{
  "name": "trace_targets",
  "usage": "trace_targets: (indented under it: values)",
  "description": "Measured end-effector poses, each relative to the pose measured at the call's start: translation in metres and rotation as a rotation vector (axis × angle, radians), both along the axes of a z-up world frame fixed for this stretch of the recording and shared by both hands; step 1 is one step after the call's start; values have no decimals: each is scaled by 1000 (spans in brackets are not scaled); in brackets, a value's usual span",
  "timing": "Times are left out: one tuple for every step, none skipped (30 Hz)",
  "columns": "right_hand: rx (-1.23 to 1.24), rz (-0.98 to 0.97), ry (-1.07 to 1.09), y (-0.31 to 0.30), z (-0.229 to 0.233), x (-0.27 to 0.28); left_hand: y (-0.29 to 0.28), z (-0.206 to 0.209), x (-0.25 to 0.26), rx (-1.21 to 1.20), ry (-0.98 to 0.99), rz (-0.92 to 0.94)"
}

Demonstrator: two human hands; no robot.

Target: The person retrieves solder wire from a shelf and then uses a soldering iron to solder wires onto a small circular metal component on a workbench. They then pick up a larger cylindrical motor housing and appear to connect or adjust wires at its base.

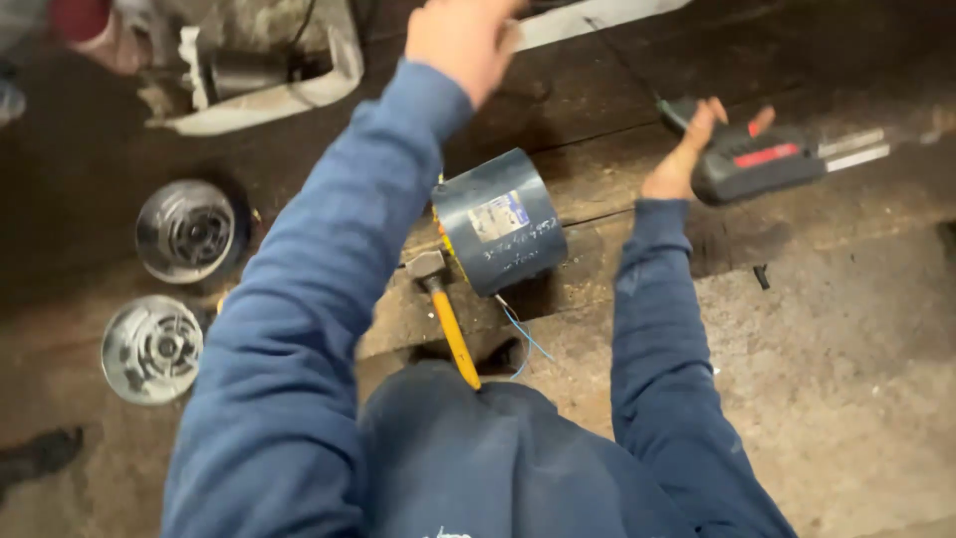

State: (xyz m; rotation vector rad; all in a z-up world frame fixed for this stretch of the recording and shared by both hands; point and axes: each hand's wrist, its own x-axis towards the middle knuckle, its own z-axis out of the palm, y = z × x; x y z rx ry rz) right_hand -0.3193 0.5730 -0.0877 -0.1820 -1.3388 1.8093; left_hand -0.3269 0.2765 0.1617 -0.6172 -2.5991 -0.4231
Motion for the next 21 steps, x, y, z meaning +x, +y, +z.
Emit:
trace_targets:
  values:
    - [-89,63,-19,12,-21,2,-9,-9,27,44,-10,-46]
    - [-177,127,-41,23,-41,2,-19,-18,55,92,-33,-86]
    - [-233,185,-95,33,-59,11,-33,-26,83,139,-61,-129]
    - [-288,243,-151,41,-75,22,-46,-35,109,201,-187,-71]
    - [-360,258,-122,47,-85,29,-62,-46,133,266,-315,-13]
    - [-433,272,-94,51,-92,35,-79,-58,152,310,-414,70]
    - [-504,276,-64,53,-96,41,-95,-71,170,356,-512,144]
    - [-578,276,-51,52,-99,46,-112,-84,188,362,-531,196]
    - [-652,270,-30,53,-100,48,-126,-97,201,367,-544,240]
    - [-725,262,-9,53,-101,48,-137,-111,215,398,-551,292]
    - [-745,281,-21,54,-104,47,-144,-123,227,428,-559,337]
    - [-765,301,-33,52,-110,44,-147,-133,239,461,-559,349]
    - [-783,312,-36,51,-113,43,-148,-140,245,495,-557,350]
    - [-798,387,-38,46,-116,44,-147,-145,250,528,-555,351]
    - [-806,459,-37,43,-118,45,-144,-148,251,513,-597,343]
    - [-813,532,-35,44,-119,44,-141,-148,251,497,-640,334]
    - [-891,465,-33,43,-120,46,-136,-149,255,482,-692,327]
    - [-968,397,-29,34,-120,48,-133,-148,258,476,-724,304]
    - [-1045,340,-18,30,-117,44,-133,-146,258,472,-744,286]
    - [-1017,419,-90,32,-114,46,-133,-145,259,468,-764,269]
    - [-990,502,-166,30,-112,52,-134,-143,261,479,-773,277]
